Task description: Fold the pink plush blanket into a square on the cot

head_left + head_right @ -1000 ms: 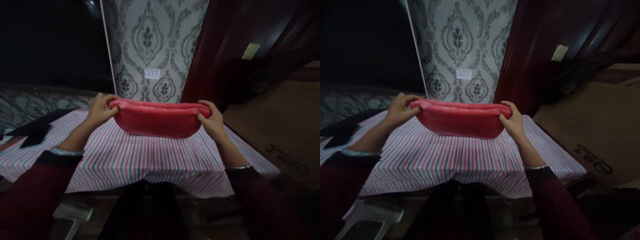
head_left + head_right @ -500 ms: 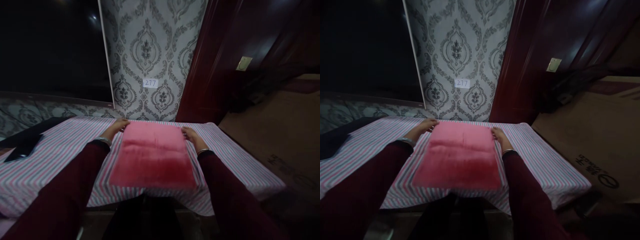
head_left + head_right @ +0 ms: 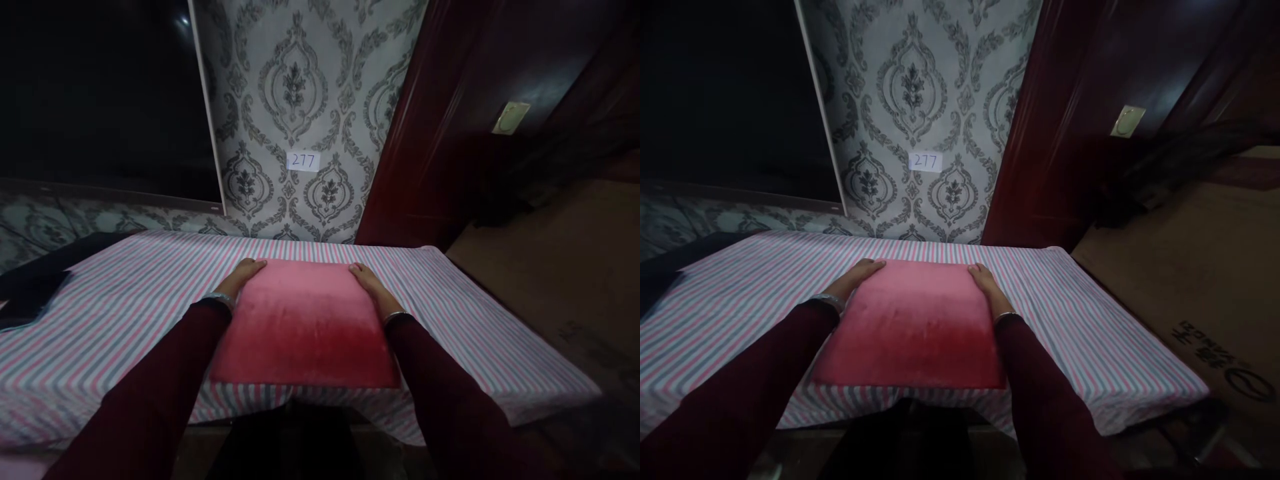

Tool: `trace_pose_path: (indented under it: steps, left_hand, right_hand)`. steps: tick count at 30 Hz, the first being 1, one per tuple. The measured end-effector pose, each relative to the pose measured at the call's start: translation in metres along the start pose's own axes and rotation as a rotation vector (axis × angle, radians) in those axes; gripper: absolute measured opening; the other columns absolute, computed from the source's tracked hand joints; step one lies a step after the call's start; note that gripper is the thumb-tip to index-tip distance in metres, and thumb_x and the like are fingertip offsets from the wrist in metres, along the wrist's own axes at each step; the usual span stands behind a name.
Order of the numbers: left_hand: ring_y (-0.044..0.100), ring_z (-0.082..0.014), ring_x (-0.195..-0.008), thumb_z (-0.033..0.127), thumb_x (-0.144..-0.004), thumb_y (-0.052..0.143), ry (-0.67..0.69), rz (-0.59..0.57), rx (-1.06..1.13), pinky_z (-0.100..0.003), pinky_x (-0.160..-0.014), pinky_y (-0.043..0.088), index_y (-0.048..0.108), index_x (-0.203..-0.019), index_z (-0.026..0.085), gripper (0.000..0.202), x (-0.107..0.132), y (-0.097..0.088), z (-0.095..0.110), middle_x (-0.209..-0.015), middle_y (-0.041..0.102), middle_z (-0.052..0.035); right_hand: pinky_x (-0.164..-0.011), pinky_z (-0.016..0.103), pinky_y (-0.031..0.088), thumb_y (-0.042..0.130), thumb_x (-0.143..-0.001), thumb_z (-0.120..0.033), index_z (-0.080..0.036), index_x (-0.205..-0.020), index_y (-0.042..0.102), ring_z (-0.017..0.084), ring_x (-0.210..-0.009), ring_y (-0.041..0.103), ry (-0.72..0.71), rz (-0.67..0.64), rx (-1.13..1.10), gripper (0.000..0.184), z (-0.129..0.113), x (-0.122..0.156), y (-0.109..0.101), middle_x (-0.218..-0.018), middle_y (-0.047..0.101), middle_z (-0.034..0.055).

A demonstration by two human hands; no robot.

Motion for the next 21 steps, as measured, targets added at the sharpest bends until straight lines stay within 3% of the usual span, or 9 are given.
trace_pose_path:
  steps: [5,8,12,17,21]
  left_hand:
    - [0.065,-0.0295,-0.107,0.034,-0.068,0.077,0.032,0.072,0.116,-0.033,-0.085,0.050,0.064,-0.081,0.020,0.023,0.001,0.002,0.001,-0.094,0.071,-0.0081]
    - [0.066,-0.0225,-0.090,0.035,-0.069,0.077,0.033,0.054,0.239,-0.028,-0.074,0.049,0.064,-0.084,0.020,0.025,0.002,0.002,-0.001,-0.086,0.069,-0.0039]
    - [0.062,-0.0198,-0.062,0.048,-0.063,0.084,-0.068,-0.127,0.411,-0.030,-0.058,0.049,0.065,-0.079,0.016,0.041,0.006,0.013,-0.013,-0.068,0.065,-0.0038]
    - [0.068,-0.0223,-0.064,0.043,-0.059,0.088,-0.162,-0.374,0.578,-0.033,-0.063,0.057,0.071,-0.081,0.013,0.041,0.027,0.021,-0.023,-0.075,0.073,-0.0103]
    - [0.068,-0.0219,-0.061,0.033,-0.061,0.087,-0.245,-0.457,0.631,-0.033,-0.060,0.058,0.073,-0.078,0.012,0.031,0.056,0.020,-0.032,-0.074,0.074,-0.0109]
  right_hand:
    - [-0.109,0.041,0.043,0.062,-0.079,-0.034,-0.017,-0.131,0.059,0.026,-0.122,0.058,-0.039,0.056,-0.023,0.055,-0.006,-0.005,-0.002,-0.133,0.064,0.0127]
    - [-0.109,0.038,0.043,0.062,-0.076,-0.027,-0.019,-0.138,0.053,0.023,-0.122,0.058,-0.075,0.083,-0.081,0.064,-0.013,-0.005,-0.007,-0.135,0.063,0.0105]
    - [-0.098,0.040,0.053,0.065,-0.079,-0.037,-0.019,-0.144,0.048,0.025,-0.114,0.064,0.091,0.014,-0.345,0.070,0.001,0.005,-0.006,-0.132,0.064,0.0134]
    - [-0.091,0.039,0.058,0.069,-0.081,-0.047,-0.018,-0.123,0.064,0.026,-0.106,0.069,0.143,-0.177,-0.514,0.051,0.008,0.040,-0.005,-0.118,0.072,0.0125]
    - [-0.091,0.040,0.059,0.077,-0.077,-0.045,-0.024,-0.130,0.061,0.027,-0.107,0.070,0.116,-0.312,-0.629,0.060,0.004,0.081,-0.004,-0.124,0.071,0.0095]
Point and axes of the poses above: each hand's wrist, its own x-axis away from the middle knuckle, its own y-axis out of the palm, z = x × y, the point moved 8 cm from there along -x, towards the middle knuckle
